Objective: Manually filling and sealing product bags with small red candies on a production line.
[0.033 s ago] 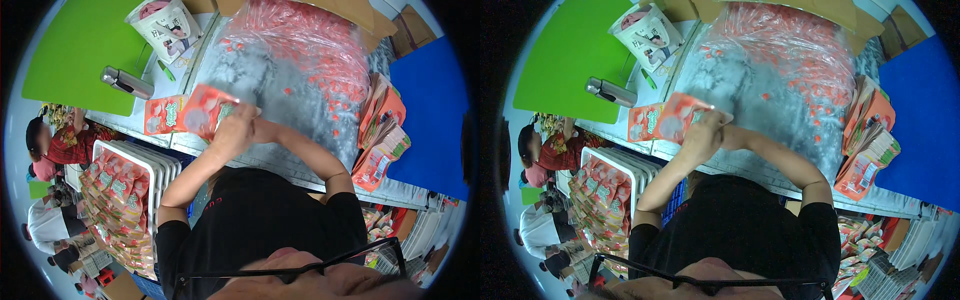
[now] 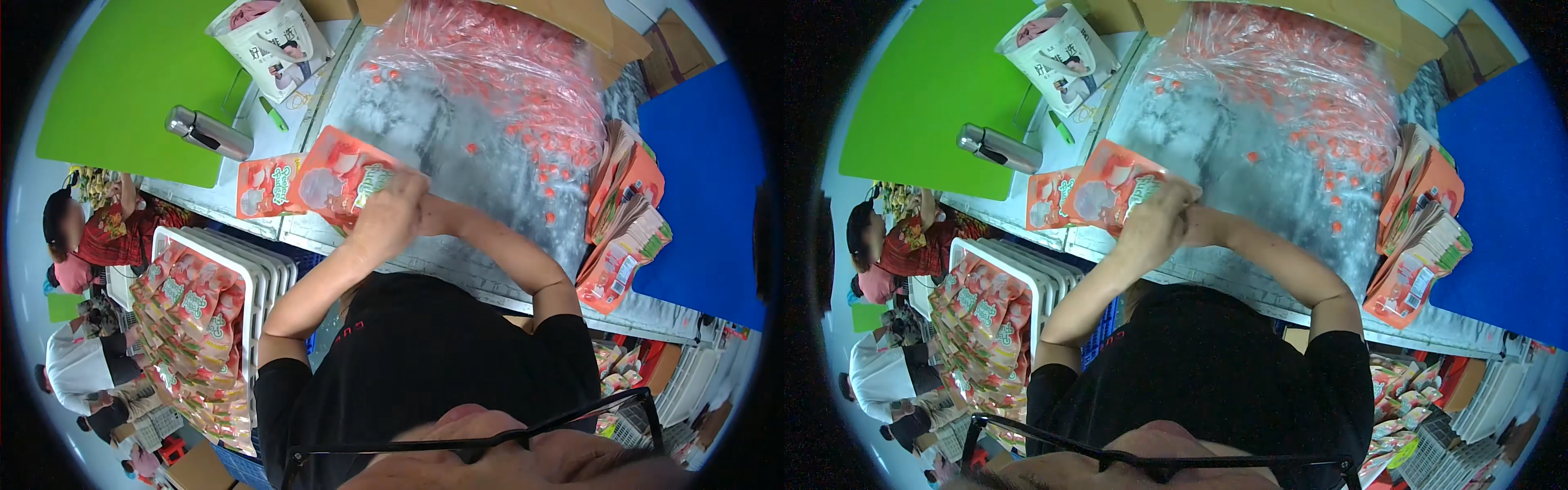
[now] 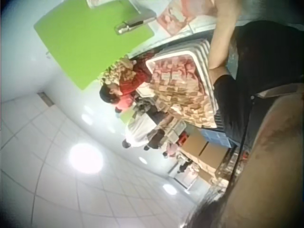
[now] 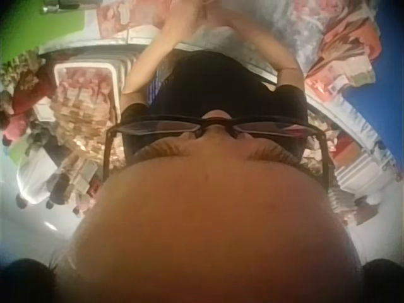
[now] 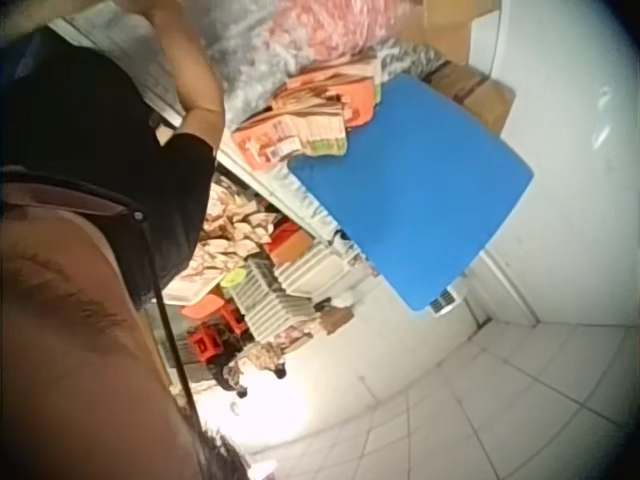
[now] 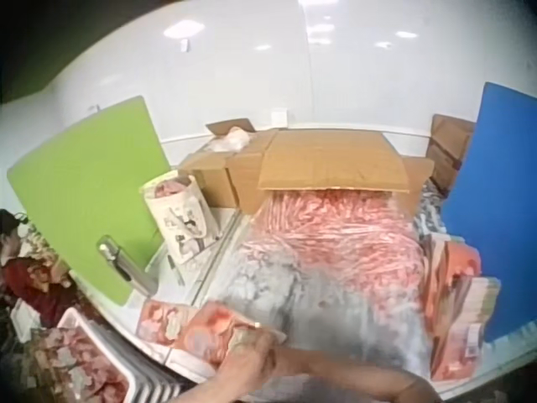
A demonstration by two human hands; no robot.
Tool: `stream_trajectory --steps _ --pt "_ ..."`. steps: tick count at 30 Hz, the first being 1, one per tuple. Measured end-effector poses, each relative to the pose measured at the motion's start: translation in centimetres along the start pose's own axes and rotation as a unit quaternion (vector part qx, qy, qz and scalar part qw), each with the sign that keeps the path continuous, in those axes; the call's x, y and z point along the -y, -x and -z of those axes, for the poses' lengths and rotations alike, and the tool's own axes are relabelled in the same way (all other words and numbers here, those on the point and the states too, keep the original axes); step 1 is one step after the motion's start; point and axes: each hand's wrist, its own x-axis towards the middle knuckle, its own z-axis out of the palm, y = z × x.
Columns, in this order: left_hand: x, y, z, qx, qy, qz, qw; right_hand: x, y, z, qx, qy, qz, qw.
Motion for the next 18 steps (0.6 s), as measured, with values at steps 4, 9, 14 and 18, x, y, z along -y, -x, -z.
stream_trajectory --steps 4,9,14,18 --pt "-0.1 0.0 0.9 0.133 0.025 0.058 0.989 2.0 -0.7 0.4 -0.022 0.103 0.111 0.988" --pt "1.5 -1.2 4.6 0.283 -0.046 -0.025 0.958 4.4 -0.4 2.7 -0.043 0.174 0.205 0.962" --pt "1.2 -2.9 5.0 0.434 0.164 0.124 0.877 3.9 2.5 2.9 0.119 0.097 0.043 0.987" --pt "4.5 -1.7 3.1 0.302 0.286 0.160 0.895 4.6 1.9 7.5 0.054 0.002 -0.039 0.998"
